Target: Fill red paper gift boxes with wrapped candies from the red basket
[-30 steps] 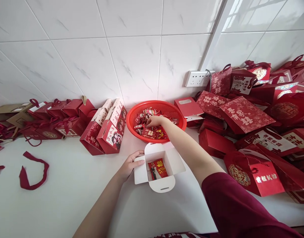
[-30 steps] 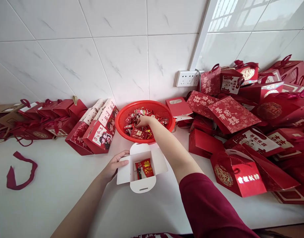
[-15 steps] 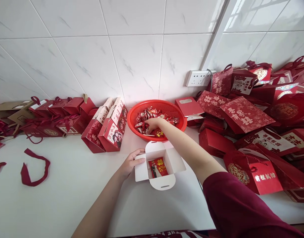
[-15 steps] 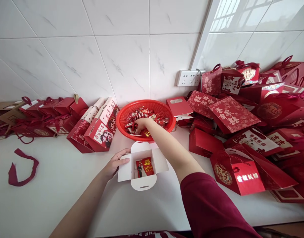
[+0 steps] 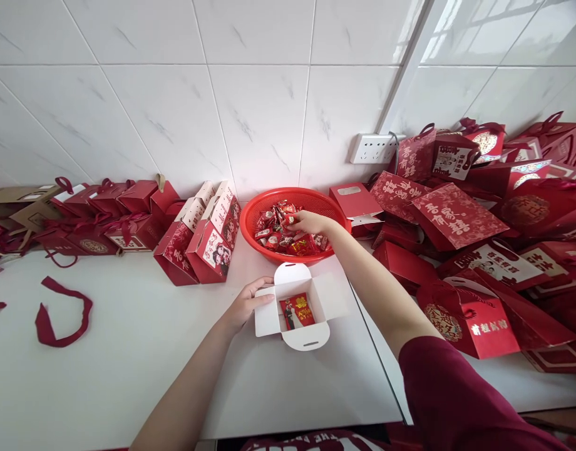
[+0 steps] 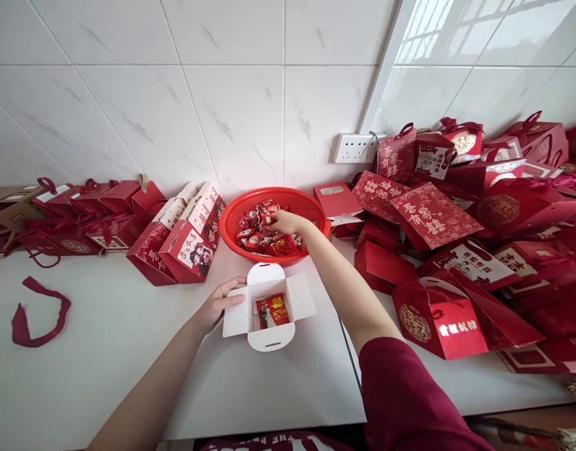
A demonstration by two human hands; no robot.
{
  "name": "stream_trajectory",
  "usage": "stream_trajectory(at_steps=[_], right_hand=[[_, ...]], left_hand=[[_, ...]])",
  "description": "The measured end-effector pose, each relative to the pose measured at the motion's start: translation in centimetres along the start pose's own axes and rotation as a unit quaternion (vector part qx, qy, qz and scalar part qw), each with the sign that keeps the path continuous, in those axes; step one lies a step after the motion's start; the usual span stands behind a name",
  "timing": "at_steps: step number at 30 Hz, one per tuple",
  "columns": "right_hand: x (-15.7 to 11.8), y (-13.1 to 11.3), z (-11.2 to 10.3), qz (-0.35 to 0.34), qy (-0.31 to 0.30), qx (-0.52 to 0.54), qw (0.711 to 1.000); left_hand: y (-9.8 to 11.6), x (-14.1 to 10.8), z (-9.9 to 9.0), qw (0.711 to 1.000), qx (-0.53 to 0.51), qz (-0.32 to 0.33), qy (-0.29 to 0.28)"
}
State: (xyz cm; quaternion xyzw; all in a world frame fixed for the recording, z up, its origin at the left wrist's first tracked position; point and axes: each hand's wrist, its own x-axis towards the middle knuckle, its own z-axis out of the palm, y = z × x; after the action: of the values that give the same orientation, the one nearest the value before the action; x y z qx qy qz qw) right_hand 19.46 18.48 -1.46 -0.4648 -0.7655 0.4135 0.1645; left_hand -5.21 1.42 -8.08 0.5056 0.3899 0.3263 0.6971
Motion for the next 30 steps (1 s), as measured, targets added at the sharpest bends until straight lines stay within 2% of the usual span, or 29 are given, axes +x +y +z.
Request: stream_trajectory(at_steps=[5, 9, 13, 17, 23, 26, 30], right_hand=[[-2.4, 1.5, 0.2, -0.017, 0.108, 0.016, 0.994], [-3.6, 2.0, 0.2, -0.014, 0.187, -0.034, 0.982], [-3.9, 1.3, 0.3, -0.049, 0.195, -0.096, 0.975], [-2.2, 0.5, 1.3, -0.064, 0.196, -0.142, 0.968], [0.1, 0.8, 2.8, -0.048, 0.151, -0.173, 0.972], [-0.5, 0.9, 2.7, -0.051, 0.194, -0.160, 0.966], [-2.8, 0.4, 2.1, -0.067, 0.274, -0.114, 0.953]], left_hand=[[0.0, 0.1, 0.1, 1.000, 0.000, 0.001, -0.011], [-0.1, 0.1, -0.1, 1.000, 0.004, 0.008, -0.015], [-0.3, 0.3, -0.3, 1.000, 0.014, 0.015, -0.017], [-0.5, 0.4, -0.3, 1.000, 0.010, 0.015, -0.015], [-0.6, 0.4, -0.2, 1.000, 0.000, 0.009, -0.008], [-0.5, 0.3, -0.3, 1.000, 0.004, 0.010, -0.010], [-0.4, 0.3, -0.4, 1.000, 0.022, 0.016, -0.011]])
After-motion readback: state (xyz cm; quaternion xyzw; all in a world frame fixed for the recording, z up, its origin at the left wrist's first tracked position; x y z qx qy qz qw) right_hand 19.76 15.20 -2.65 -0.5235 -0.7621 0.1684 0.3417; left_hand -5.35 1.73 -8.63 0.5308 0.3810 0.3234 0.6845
